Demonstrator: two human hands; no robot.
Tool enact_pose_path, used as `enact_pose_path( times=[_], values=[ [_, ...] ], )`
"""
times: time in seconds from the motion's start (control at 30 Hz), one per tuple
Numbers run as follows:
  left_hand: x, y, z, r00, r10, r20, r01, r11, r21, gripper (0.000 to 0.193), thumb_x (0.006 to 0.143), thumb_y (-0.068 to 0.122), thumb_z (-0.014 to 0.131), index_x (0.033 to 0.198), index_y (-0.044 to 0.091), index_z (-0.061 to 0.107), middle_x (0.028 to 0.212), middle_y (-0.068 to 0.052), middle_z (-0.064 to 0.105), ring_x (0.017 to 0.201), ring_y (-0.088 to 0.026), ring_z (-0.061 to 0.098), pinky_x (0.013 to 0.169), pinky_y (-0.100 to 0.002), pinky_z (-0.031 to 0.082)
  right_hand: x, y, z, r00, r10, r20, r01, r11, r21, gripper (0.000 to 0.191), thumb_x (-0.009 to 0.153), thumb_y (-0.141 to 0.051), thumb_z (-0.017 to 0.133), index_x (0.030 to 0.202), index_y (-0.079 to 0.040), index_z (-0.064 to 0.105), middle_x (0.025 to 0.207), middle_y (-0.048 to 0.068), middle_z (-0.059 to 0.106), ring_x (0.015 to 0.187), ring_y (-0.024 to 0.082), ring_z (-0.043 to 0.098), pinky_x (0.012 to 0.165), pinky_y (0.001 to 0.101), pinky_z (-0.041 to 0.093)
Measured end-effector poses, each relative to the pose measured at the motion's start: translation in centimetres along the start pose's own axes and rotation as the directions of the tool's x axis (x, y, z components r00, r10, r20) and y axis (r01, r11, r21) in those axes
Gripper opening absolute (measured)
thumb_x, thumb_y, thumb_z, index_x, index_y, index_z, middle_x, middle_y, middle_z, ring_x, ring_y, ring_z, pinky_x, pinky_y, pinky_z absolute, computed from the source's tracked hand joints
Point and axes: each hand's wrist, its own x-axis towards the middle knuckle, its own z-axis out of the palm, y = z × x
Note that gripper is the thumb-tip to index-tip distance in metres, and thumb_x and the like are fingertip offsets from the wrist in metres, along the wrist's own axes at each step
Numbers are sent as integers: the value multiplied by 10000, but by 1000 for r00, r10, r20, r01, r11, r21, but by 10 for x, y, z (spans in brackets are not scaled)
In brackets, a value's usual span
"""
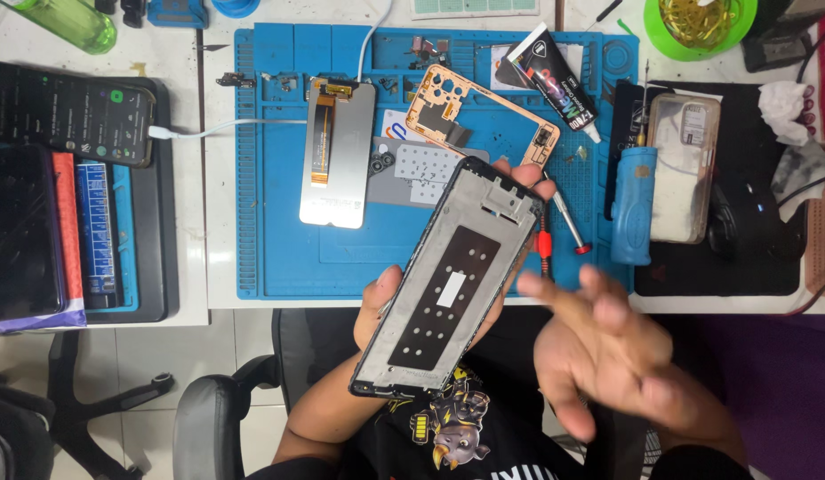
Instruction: The person holds a disassembled smartphone frame and peels the old display assembly away from it. They set the frame down, pick up a new display panel, connect its flex cable to the frame, then press and align the new screen onto the phone body. At the end they open the back cover, exposing the battery and motherboard.
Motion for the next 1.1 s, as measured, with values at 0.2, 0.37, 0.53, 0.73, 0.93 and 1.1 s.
enact_pose_path(
  times=[0.2, 0.37, 0.53, 0.73, 0.93, 1.1],
  values=[
    [1, 5, -1, 999, -40, 10, 40, 999, 7, 1132, 891, 622, 677, 1677, 47, 98, 1754, -178, 157, 1664, -353, 146, 1390, -510, 119, 36, -21, 10, 888, 246, 389, -317, 939, 130, 880, 985, -91, 769, 1615, -208, 165, 1602, 327, 156, 1489, 581, 65, 1057, 899, 402],
    [0, 0, 1, 1000, -17, -21, 17, 999, -37, 1129, 889, 622, 681, 1676, 46, 114, 1746, -170, 173, 1659, -342, 156, 1399, -477, 123, 43, 0, 6, 980, 199, 0, -192, 948, 254, 801, 935, -171, 708, 1571, -202, 221, 1588, 362, 172, 1448, 670, 235, 1025, 739, 439],
    [1, -1, 0, 1000, 13, 5, -12, 999, -39, 1100, 915, 610, 673, 1683, 37, 133, 1708, -171, 196, 1603, -332, 173, 1351, -456, 137, 23, 13, -17, 952, 216, 218, -162, 956, -243, 772, 1034, -404, 617, 1605, -191, 142, 1595, 357, 182, 1468, 544, 247, 1084, 794, 461],
    [2, 1, -4, 1000, 2, 2, -2, 999, -46, 1098, 915, 605, 667, 1678, 34, 124, 1742, -162, 188, 1628, -326, 165, 1362, -459, 142, -6, -4, 33, 977, -100, 187, 132, 977, -167, 716, 1051, -481, 580, 1516, -80, 211, 1421, 431, 400, 1342, 627, 446, 913, 664, 565],
    [3, 0, -1, 999, 42, 20, -41, 998, -52, 1085, 944, 588, 658, 1677, 6, 108, 1707, -178, 202, 1607, -331, 152, 1347, -439, 138, -4, -8, 25, 1000, -14, 6, 14, 996, -93, 748, 1011, -380, 685, 1537, -138, 212, 1486, 433, 272, 1395, 647, 302, 936, 792, 535],
    [6, -1, 2, 998, 58, -21, -59, 997, -54, 1093, 918, 582, 649, 1668, 49, 58, 1731, -125, 155, 1653, -295, 110, 1400, -446, 88, -7, -3, 29, 984, 19, 178, 24, 972, -235, 777, 1068, -542, 550, 1578, -124, 139, 1461, 460, 351, 1422, 604, 353, 964, 741, 519]
  ],
)
